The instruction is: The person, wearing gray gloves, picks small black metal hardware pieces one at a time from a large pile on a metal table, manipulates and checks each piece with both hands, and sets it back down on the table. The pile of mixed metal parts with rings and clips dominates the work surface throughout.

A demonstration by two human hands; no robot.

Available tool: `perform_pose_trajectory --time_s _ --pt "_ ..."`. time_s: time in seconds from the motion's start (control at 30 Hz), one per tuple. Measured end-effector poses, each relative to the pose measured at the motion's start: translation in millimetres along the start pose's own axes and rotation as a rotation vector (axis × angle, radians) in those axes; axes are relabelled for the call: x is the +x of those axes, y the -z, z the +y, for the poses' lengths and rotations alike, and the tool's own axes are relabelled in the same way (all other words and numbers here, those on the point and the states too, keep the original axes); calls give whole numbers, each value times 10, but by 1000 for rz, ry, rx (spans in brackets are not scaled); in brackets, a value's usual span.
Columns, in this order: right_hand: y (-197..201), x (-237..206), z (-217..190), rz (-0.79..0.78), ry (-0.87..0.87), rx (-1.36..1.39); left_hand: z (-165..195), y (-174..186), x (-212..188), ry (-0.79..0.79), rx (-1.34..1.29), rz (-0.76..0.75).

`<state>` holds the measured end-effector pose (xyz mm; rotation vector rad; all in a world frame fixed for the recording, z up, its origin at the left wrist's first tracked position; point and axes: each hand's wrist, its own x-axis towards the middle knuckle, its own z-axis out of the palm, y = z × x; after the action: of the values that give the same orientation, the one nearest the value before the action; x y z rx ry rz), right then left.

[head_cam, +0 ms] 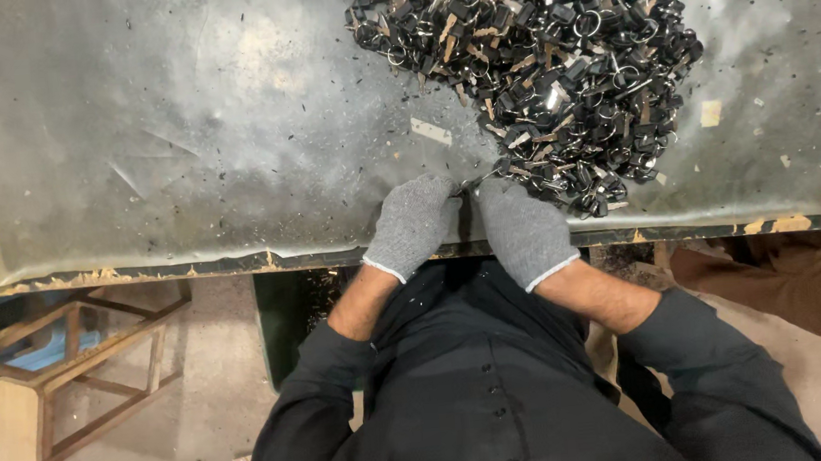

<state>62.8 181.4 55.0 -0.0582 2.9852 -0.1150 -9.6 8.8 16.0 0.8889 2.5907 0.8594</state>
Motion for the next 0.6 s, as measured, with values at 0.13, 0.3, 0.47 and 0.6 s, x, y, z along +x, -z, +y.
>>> perform_pose_trajectory --time_s 0.13,0.3,0.47,0.6 --pt "68 32 103 7 111 46 -4 -33 4 21 8 15" --pt "-8 3 70 210 169 -68 -72 -73 10 -40 3 34" --pt "-113 -13 -90 111 61 -110 -122 -88 33 -103 50 25" --pt "-147 96 -145 -6 -70 -1 -65 -99 -18 -138 30 104"
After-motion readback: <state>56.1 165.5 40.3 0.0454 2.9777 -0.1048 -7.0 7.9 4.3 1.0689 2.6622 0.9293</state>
